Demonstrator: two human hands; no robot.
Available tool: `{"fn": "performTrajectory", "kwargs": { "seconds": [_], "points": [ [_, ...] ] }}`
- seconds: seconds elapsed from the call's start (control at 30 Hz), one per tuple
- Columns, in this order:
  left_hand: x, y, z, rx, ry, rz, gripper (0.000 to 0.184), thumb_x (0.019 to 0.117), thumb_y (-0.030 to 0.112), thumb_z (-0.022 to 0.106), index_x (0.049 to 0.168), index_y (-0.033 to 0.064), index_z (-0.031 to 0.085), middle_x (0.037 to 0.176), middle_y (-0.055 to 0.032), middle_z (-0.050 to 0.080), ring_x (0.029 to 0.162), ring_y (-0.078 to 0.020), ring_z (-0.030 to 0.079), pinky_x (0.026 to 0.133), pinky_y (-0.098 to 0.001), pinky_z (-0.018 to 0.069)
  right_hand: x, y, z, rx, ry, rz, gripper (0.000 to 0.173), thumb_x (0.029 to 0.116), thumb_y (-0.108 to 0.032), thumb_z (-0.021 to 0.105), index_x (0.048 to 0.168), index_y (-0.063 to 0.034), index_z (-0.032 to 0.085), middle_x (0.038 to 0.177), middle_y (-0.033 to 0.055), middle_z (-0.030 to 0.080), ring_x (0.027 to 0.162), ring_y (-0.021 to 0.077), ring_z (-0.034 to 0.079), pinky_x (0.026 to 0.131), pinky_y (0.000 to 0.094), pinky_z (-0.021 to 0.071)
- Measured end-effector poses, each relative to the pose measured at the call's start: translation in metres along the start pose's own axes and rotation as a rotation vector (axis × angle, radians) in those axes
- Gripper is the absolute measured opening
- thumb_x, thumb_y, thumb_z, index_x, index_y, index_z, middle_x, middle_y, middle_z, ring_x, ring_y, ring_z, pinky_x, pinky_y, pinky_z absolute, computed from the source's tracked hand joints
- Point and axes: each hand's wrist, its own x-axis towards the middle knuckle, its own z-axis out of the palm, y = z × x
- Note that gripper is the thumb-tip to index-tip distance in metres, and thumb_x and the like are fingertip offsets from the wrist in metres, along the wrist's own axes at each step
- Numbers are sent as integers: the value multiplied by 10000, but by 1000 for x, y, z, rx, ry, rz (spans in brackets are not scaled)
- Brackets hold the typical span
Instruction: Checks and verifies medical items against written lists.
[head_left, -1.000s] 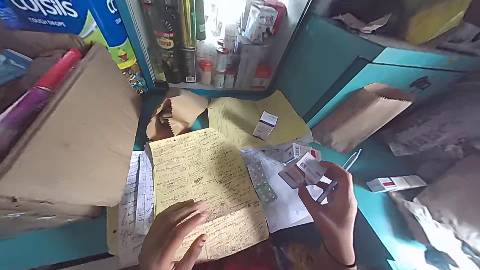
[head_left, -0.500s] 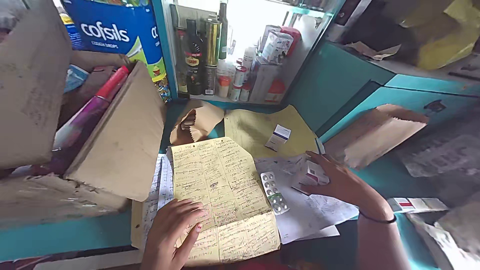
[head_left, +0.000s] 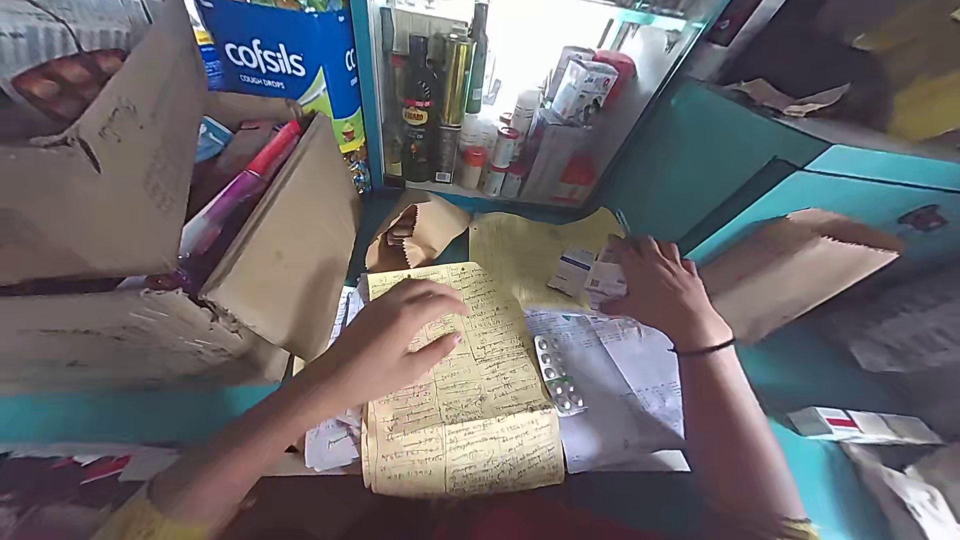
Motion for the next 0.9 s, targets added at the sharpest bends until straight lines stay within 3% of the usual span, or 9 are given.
{"fn": "performTrajectory", "kwargs": {
  "seconds": [0.1,0.23,0.3,0.43,0.5,0.6,0.7,0.8,0.9],
  "points": [
    [39,-6,16,-70,-105,-90,360,981,238,647,1290,55,660,1348,-143,619,1282,-276,574,1066,-477,476,10,4,2,91,-98,-44,1059,624,-177,993,1512,7,447,1451,341,464,1317,601,414,922,804,371],
    [74,-24,43,-96,-128,-234,476,1013,260,626,1393,-19,558,1392,-250,564,1346,-377,508,1131,-530,396,19,-3,-6,152,-162,-51,1057,719,-346,941,1555,-12,387,1505,323,424,1356,574,391,976,783,340],
    [89,-30,49,-124,-157,-323,512,1027,259,607,1438,-30,512,1409,-286,538,1358,-412,487,1134,-560,378,26,-5,-4,171,-145,-81,999,758,-388,909,1551,-44,409,1513,303,437,1383,554,381,997,778,322],
    [105,-44,59,-68,-161,-423,524,1017,280,628,1456,19,512,1391,-295,546,1322,-439,514,1087,-597,413,48,6,17,149,-169,-138,1005,746,-597,841,1565,-179,435,1553,188,454,1453,476,347,1024,781,304],
    [110,-50,65,-7,-166,-422,518,1019,301,621,1457,42,521,1380,-287,555,1326,-445,508,1091,-609,402,55,9,24,202,-193,-148,960,767,-585,832,1562,-211,445,1585,170,426,1467,470,336,1022,804,286],
    [118,-44,69,21,-180,-401,501,1032,301,601,1457,46,526,1405,-269,547,1340,-428,501,1099,-599,399,64,17,35,252,-210,-162,875,796,-551,827,1510,-154,515,1547,204,461,1389,464,451,998,780,351],
    [130,-35,72,35,-239,-263,485,1035,230,595,1482,63,510,1469,-238,519,1390,-393,474,1138,-567,381,63,16,24,189,-327,-115,989,774,-587,829,1549,-105,446,1567,232,415,1394,481,430,1029,756,351],
    [141,-26,75,20,-334,-187,563,1016,185,624,1548,140,442,1534,-241,453,1431,-405,429,1142,-586,371,54,11,6,118,-462,-137,1133,727,-470,913,1588,-29,322,1593,298,327,1347,534,446,1041,699,387],
    [151,-23,81,38,-426,-201,673,1013,203,638,1608,214,324,1593,-273,352,1476,-458,343,1137,-621,358,39,14,-8,137,-521,-196,1161,665,-303,977,1586,-21,329,1628,270,290,1421,475,403,1118,622,363]
  ]
}}
